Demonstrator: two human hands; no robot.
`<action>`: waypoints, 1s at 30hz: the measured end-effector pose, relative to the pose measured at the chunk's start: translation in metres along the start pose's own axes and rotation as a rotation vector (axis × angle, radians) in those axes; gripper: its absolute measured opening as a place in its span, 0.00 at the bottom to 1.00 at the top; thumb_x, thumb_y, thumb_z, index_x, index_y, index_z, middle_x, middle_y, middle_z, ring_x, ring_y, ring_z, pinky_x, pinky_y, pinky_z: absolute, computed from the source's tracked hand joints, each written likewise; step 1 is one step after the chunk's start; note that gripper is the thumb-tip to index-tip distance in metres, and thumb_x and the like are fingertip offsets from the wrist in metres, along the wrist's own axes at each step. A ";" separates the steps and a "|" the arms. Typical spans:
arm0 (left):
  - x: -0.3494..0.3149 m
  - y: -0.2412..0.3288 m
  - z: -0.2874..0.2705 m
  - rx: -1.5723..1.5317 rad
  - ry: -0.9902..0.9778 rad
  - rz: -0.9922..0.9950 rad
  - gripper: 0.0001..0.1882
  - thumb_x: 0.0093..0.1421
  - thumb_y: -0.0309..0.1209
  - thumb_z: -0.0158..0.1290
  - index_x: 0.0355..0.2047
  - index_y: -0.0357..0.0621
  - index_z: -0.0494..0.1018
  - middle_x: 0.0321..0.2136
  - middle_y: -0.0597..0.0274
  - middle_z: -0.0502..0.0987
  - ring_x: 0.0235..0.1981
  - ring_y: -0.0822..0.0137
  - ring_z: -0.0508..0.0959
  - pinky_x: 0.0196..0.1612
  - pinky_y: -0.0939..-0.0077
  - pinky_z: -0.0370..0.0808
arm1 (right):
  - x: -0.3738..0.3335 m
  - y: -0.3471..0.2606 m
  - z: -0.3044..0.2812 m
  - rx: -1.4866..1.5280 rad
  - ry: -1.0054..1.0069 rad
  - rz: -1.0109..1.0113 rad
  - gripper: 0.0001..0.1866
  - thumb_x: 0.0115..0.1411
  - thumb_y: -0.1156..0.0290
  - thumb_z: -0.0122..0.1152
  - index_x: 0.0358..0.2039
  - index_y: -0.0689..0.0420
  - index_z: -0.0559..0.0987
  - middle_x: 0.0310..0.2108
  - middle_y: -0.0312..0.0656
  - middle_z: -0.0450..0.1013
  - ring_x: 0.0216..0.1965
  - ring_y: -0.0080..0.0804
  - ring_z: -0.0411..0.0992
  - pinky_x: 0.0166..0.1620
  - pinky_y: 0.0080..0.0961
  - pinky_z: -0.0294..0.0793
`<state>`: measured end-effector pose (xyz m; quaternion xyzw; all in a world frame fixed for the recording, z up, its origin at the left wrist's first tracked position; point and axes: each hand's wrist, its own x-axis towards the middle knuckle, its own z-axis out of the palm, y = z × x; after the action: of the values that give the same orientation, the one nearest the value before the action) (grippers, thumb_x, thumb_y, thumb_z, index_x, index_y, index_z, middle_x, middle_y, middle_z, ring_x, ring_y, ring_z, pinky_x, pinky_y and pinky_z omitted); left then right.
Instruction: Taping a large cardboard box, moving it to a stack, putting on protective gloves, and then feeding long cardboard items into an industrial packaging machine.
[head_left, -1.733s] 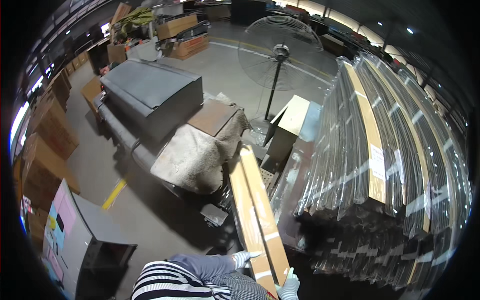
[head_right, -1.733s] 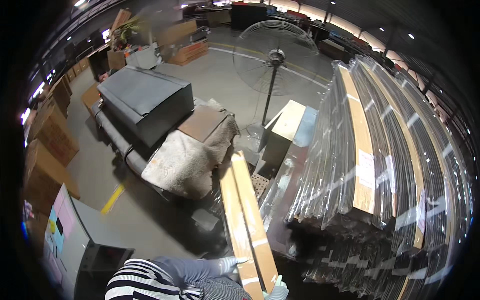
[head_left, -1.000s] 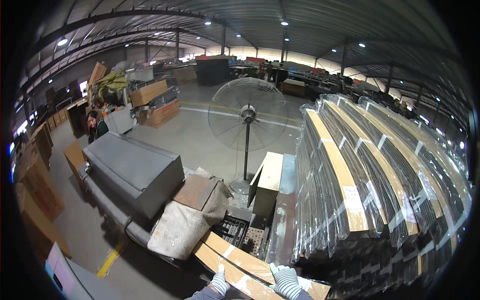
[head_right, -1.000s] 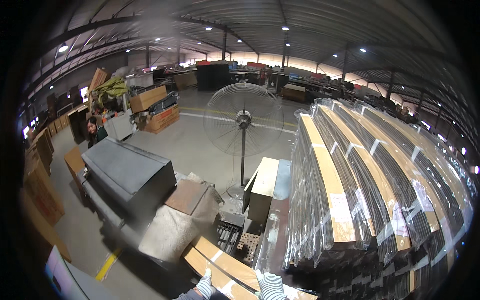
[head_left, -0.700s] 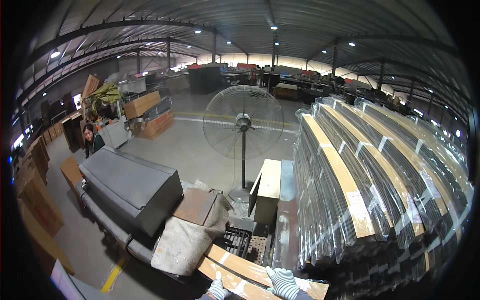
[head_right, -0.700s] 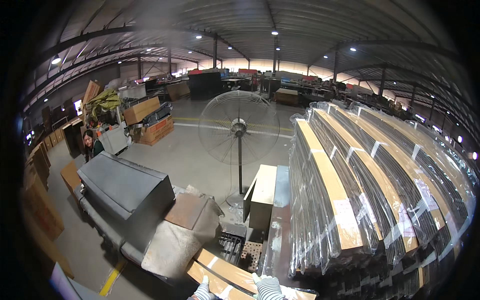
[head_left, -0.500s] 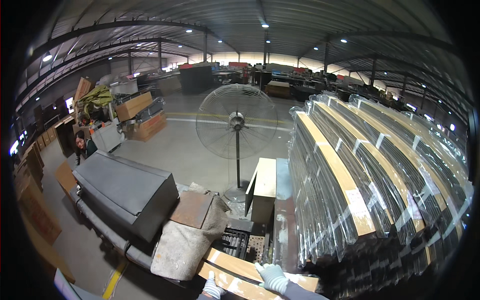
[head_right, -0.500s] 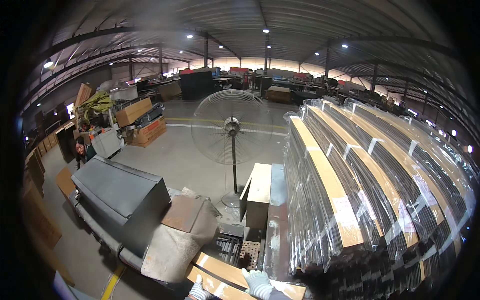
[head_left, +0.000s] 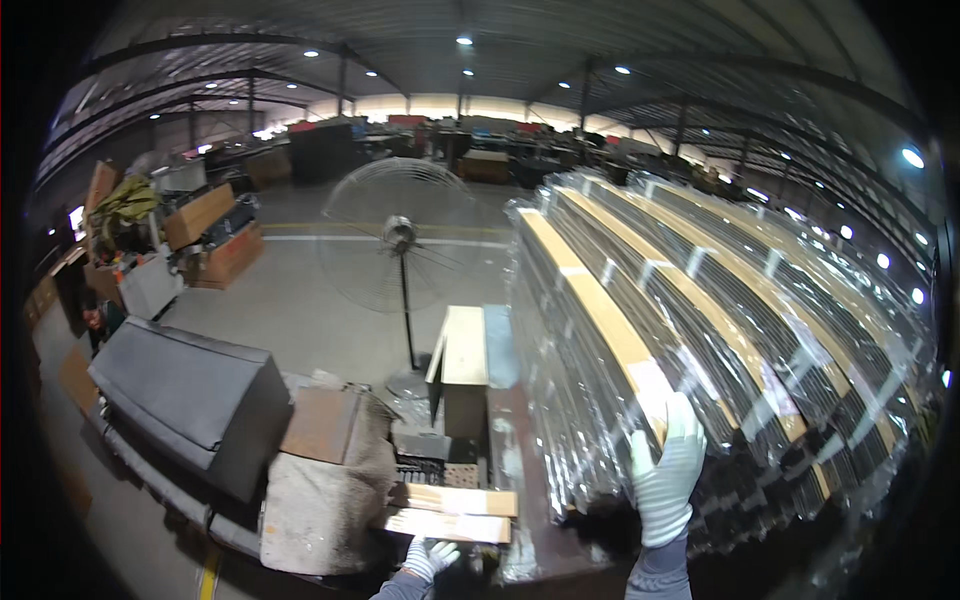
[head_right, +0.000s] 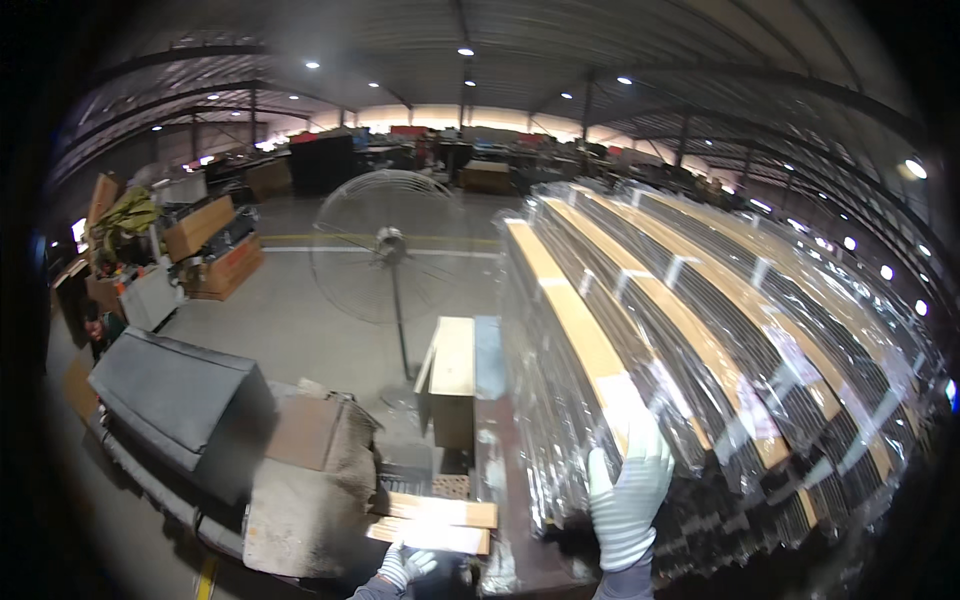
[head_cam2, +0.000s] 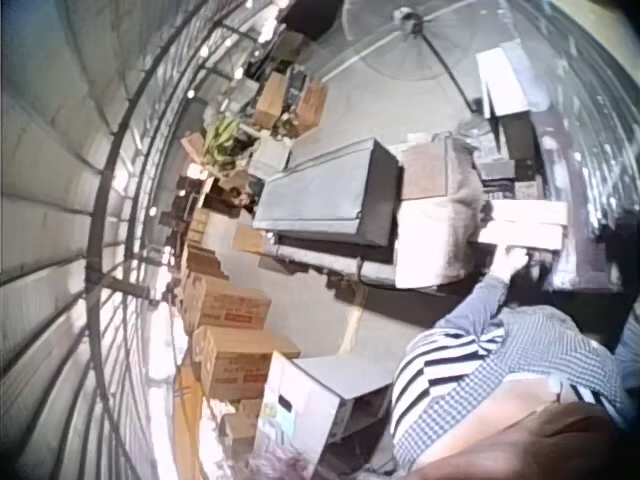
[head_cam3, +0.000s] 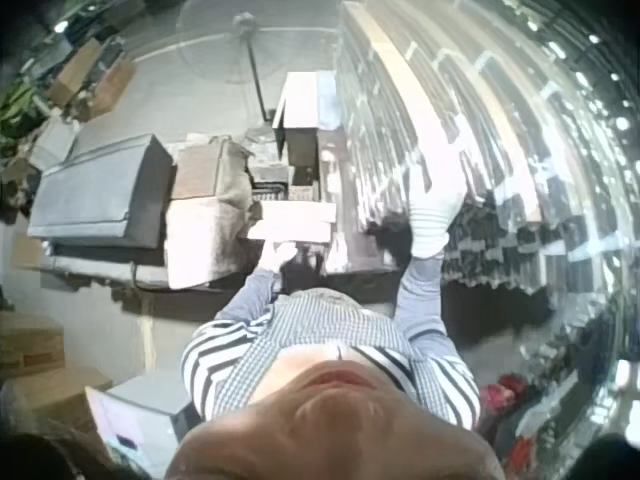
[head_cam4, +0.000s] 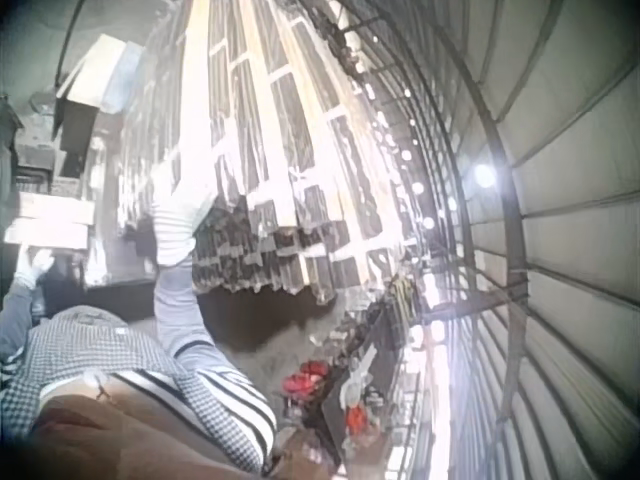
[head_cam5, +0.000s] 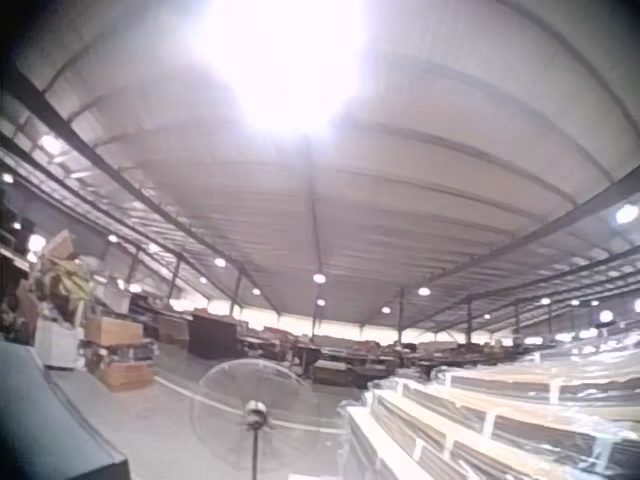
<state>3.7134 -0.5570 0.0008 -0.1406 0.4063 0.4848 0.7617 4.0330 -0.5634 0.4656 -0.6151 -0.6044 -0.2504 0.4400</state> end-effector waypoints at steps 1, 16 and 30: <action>-0.007 -0.021 0.024 0.116 -0.143 -0.061 0.29 0.63 0.54 0.50 0.54 0.46 0.67 0.59 0.45 0.68 0.62 0.41 0.65 0.58 0.34 0.65 | -0.003 0.032 -0.004 -0.073 -0.102 0.047 0.28 0.50 0.68 0.67 0.51 0.64 0.73 0.52 0.56 0.70 0.53 0.56 0.68 0.57 0.47 0.65; -0.167 -0.038 0.337 0.311 -0.970 0.088 0.45 0.59 0.65 0.51 0.62 0.41 0.61 0.53 0.50 0.72 0.53 0.54 0.76 0.53 0.45 0.76 | -0.034 0.027 -0.049 0.516 -0.399 -0.052 0.31 0.50 0.56 0.69 0.53 0.58 0.75 0.53 0.53 0.71 0.51 0.49 0.68 0.54 0.46 0.64; -0.056 -0.104 0.125 0.353 -0.497 -0.221 0.20 0.64 0.40 0.57 0.50 0.39 0.73 0.43 0.56 0.81 0.44 0.60 0.82 0.52 0.59 0.79 | -0.036 0.034 0.018 0.173 -0.340 0.049 0.30 0.39 0.62 0.69 0.46 0.57 0.78 0.55 0.54 0.68 0.53 0.54 0.69 0.56 0.47 0.68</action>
<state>3.8513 -0.5668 0.1031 0.0731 0.2678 0.3408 0.8982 4.0561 -0.5634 0.4182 -0.6228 -0.6742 -0.0793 0.3889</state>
